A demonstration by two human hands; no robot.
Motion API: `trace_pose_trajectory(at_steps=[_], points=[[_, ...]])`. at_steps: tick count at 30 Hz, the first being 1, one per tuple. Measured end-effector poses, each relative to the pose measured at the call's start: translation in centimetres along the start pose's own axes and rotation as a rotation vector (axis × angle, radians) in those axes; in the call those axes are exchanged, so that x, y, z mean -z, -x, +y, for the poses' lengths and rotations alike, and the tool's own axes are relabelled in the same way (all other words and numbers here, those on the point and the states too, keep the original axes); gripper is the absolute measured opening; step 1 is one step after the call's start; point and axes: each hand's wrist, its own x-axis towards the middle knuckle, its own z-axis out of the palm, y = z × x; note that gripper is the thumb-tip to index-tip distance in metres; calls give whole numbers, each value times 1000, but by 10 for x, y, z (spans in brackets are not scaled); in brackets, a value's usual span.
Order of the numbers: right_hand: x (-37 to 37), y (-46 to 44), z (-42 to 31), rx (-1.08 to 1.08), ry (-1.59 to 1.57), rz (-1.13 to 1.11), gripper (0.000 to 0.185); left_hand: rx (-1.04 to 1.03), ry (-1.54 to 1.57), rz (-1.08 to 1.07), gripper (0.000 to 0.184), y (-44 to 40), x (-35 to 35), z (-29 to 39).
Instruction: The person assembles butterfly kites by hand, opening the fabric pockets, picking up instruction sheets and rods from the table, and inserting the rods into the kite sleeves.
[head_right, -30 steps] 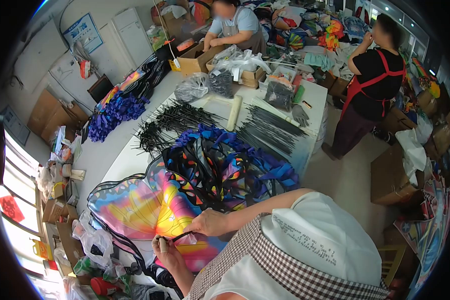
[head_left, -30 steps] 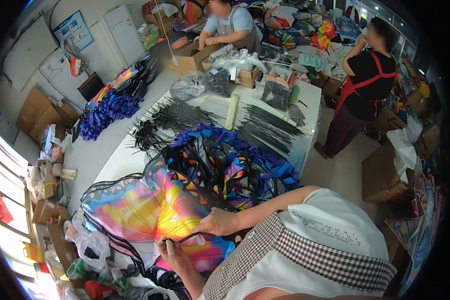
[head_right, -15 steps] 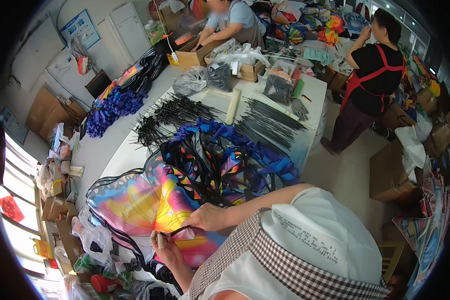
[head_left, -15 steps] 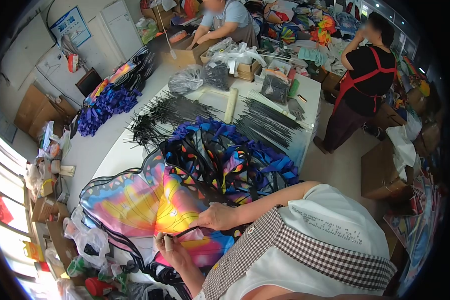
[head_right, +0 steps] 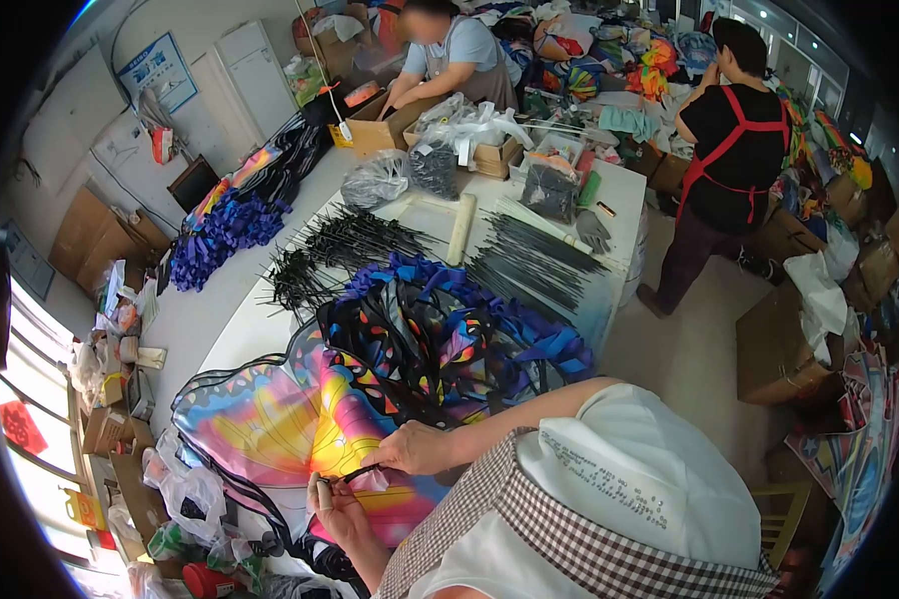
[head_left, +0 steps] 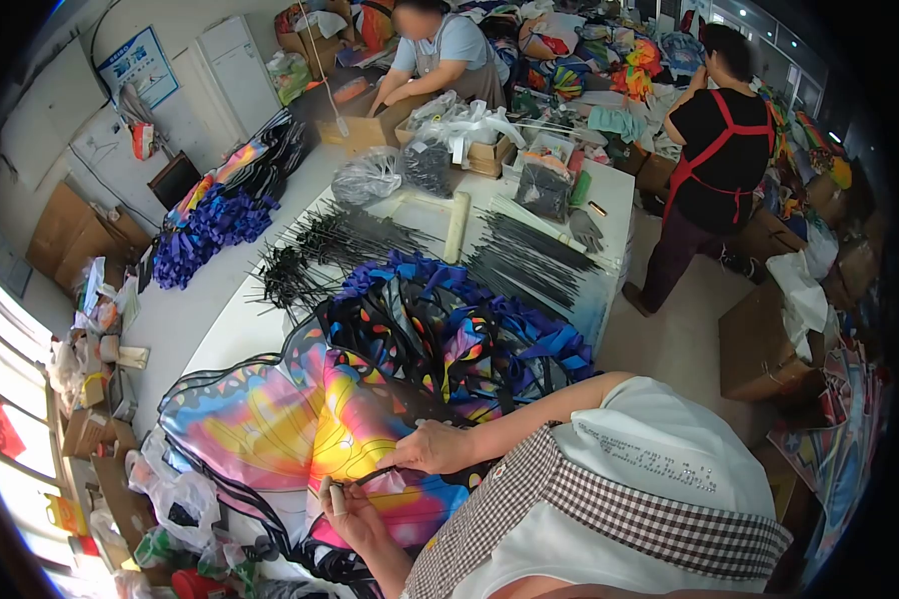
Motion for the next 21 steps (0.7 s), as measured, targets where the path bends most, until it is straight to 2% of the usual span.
trace_pose_trajectory(at_steps=[8,15,21], points=[[-1,-1,-1,-26,14,-12,31,-1,0,-1,20,-1,1,1],[-2,3,-6,-57,69,-18,31,-108,-205,103,23,6,-14,3],[4,1,-13,-80,122,-73,35,-76,-239,69,27,10,-22,-4]])
